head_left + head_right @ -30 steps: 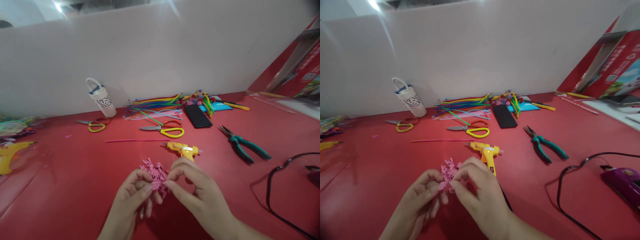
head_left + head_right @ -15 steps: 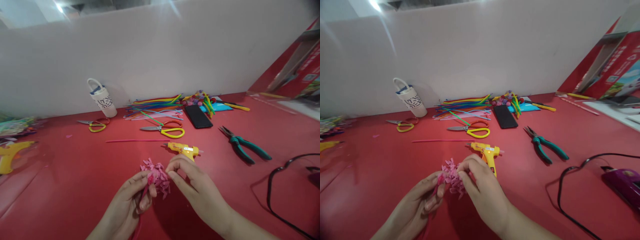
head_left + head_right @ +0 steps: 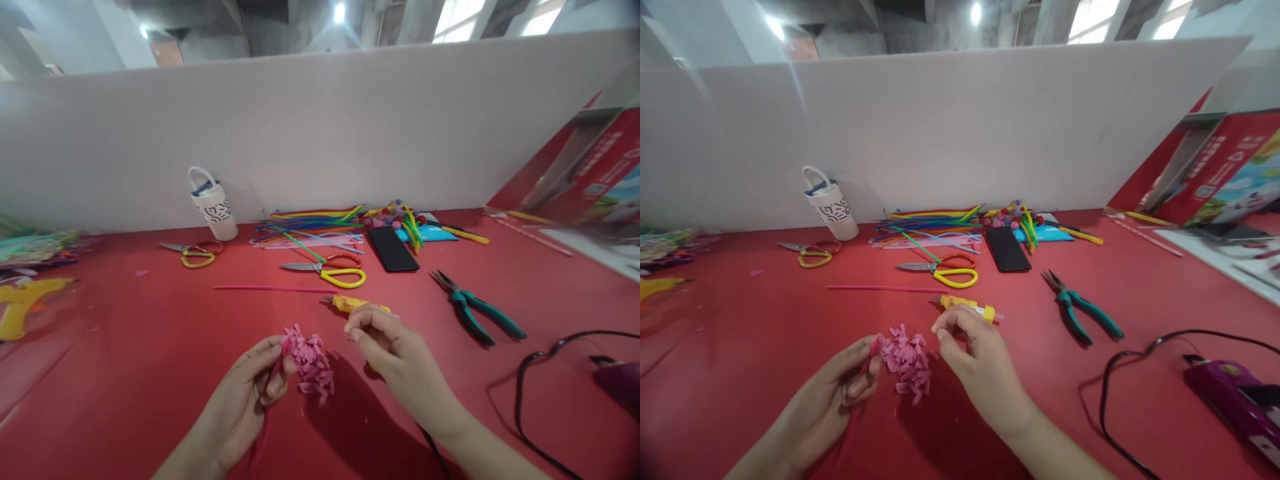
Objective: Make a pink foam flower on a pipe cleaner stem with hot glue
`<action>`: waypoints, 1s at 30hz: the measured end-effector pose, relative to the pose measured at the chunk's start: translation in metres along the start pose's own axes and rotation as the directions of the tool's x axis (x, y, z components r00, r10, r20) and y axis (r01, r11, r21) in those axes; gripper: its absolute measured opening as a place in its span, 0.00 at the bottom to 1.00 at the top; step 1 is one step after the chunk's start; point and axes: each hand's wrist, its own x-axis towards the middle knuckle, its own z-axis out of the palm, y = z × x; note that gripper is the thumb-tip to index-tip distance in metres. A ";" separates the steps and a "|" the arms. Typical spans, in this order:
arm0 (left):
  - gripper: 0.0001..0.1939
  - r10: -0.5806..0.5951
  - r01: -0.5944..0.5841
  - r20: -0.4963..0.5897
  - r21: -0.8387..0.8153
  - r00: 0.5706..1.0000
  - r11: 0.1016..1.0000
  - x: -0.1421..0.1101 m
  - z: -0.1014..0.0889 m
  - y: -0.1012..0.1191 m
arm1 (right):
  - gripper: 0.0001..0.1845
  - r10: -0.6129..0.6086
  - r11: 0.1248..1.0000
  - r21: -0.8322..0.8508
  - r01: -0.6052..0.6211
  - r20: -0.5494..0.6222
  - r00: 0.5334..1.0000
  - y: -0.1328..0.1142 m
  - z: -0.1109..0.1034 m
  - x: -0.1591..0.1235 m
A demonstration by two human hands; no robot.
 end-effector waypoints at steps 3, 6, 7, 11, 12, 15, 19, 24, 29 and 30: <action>0.04 0.014 -0.014 -0.017 0.006 1.000 1.000 0.002 -0.002 0.000 | 0.05 0.058 0.995 0.085 -0.057 -0.009 0.998 0.001 0.001 0.000; 0.04 0.037 -0.037 -0.015 0.014 0.999 0.999 0.003 -0.003 -0.001 | 0.04 0.061 0.994 0.095 -0.059 -0.011 0.998 0.002 0.001 0.001; 0.04 0.041 -0.041 -0.018 0.017 0.999 0.999 0.003 -0.003 -0.001 | 0.04 0.055 0.994 0.093 -0.054 -0.011 0.998 0.003 0.001 0.001; 0.04 0.036 -0.036 -0.028 0.012 0.999 0.999 0.004 -0.004 -0.001 | 0.05 0.028 0.997 0.071 -0.027 -0.011 1.000 0.003 0.001 0.002; 0.04 0.033 -0.033 -0.029 0.011 0.999 0.999 0.004 -0.004 -0.001 | 0.05 0.020 0.998 0.062 -0.019 -0.011 1.000 0.003 0.001 0.002; 0.04 0.037 -0.036 -0.022 0.019 0.999 0.999 0.006 -0.004 -0.001 | 0.06 -0.001 1.000 0.029 0.001 -0.011 1.000 0.003 0.002 0.001; 0.04 0.047 -0.047 -0.015 0.029 0.999 0.998 0.007 -0.004 0.001 | 0.07 -0.025 0.999 -0.049 0.024 -0.021 0.999 0.009 0.004 0.001; 0.04 0.050 -0.049 -0.008 0.018 0.999 0.999 0.008 -0.005 0.000 | 0.07 -0.035 0.978 -0.206 0.028 -0.034 0.999 0.015 -0.001 0.005; 0.04 0.070 -0.070 -0.002 0.021 0.998 0.997 0.008 -0.006 -0.001 | 0.16 0.061 0.886 -0.459 -0.070 -0.033 0.998 0.018 -0.025 0.012; 0.04 0.072 -0.072 -0.001 0.019 0.997 0.997 0.008 -0.006 -0.001 | 0.19 0.091 0.855 -0.510 -0.100 -0.042 0.995 0.021 -0.029 0.013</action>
